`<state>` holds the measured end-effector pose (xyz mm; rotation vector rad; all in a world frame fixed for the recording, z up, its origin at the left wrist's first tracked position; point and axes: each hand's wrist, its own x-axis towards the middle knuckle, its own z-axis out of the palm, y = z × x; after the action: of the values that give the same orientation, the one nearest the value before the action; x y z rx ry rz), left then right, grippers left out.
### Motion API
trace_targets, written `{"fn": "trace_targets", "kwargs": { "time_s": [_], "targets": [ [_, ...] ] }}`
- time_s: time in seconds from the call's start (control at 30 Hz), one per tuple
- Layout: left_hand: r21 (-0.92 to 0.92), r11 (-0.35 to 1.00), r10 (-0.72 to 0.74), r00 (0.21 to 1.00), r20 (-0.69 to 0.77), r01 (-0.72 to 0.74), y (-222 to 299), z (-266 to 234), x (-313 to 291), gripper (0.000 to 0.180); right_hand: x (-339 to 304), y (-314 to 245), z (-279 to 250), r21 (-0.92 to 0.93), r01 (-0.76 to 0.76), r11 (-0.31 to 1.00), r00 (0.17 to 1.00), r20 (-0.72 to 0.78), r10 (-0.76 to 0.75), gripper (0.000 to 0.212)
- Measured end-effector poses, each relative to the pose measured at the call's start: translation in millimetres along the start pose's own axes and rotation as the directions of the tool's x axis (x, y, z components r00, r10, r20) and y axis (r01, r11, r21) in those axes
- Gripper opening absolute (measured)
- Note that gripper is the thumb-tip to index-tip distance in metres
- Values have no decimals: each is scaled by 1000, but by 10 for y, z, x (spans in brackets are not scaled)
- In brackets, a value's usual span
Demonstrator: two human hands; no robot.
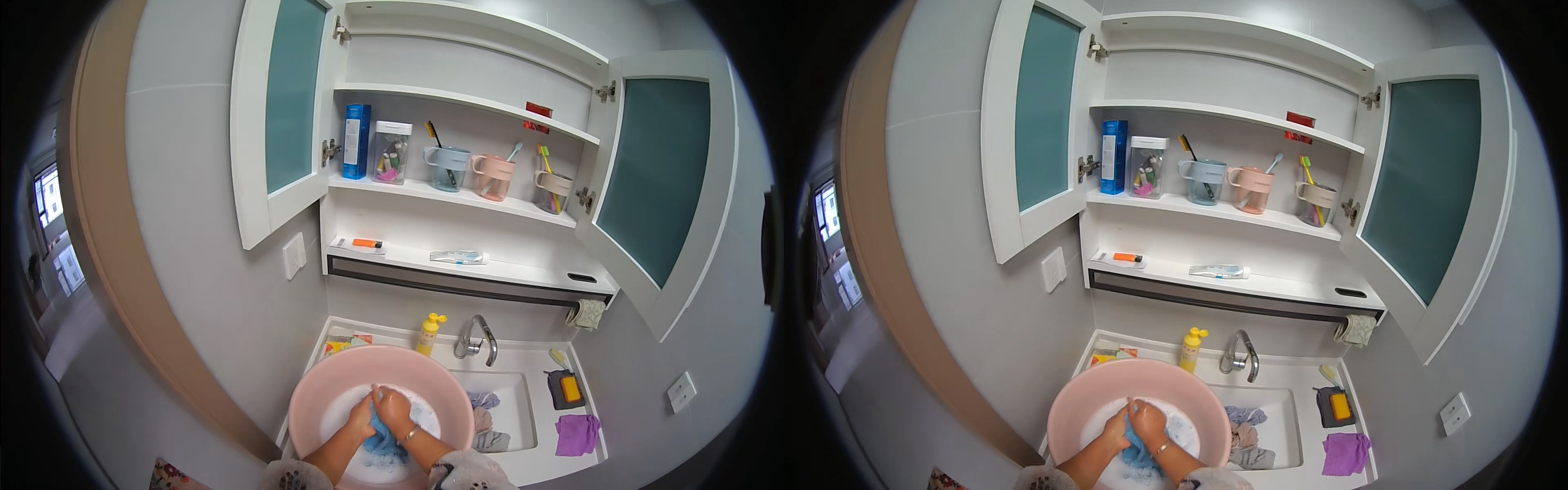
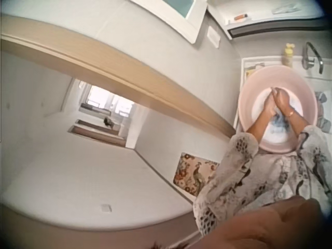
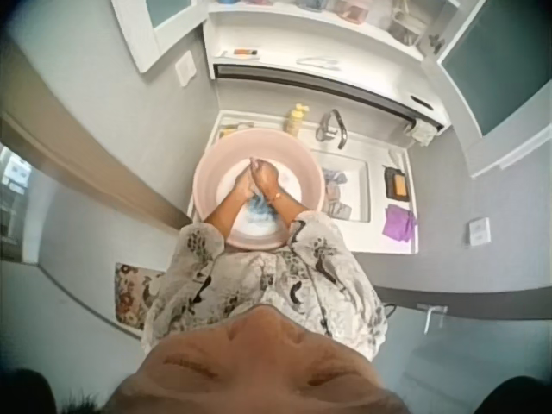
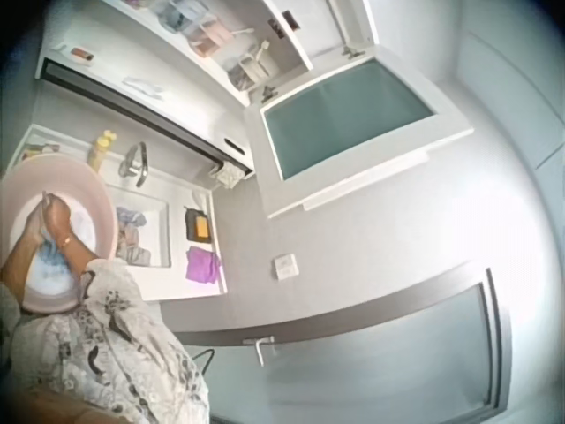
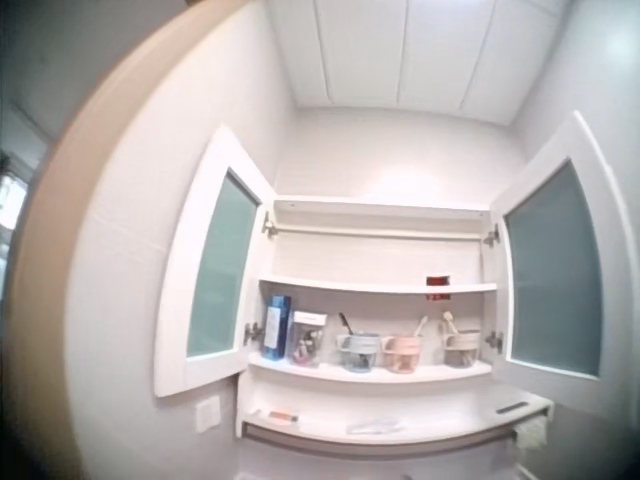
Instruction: The person hand-washes a blue cloth in a pink basin filled with soapy water. They repeatedly submerge, agitate, and wring the cloth, then place it on the sink edge before continuing to wash it in the basin.
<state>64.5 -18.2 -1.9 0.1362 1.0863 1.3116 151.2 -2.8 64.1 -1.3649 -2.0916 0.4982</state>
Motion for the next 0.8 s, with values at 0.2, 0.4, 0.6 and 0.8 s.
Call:
{"fn": "trace_targets", "kwargs": {
  "time_s": [0.2, 0.4, 0.6, 0.8],
  "targets": [
    [-21, 987, -154, 977, 150, 159, -194, -307, 510, 37, -235, -38, -24, 42, 117, 992, 969, 214, -123, 37],
    [-255, 967, -8, 1000, -21, 2, 110, 11, 194, 34, 415, 1163, 227, 366, -261, 893, 963, 35, 267, 35],
    [656, 723, 414, 896, -160, -217, -367, -1048, 1061, 23, 134, 1279, 1045, -73, -76, 994, 859, 501, 102, 51],
    [986, -135, 52, 995, -87, 94, -279, -766, 720, 30, 244, 1685, 996, -182, 23, 983, 710, 695, 112, 43]
  ]
}}
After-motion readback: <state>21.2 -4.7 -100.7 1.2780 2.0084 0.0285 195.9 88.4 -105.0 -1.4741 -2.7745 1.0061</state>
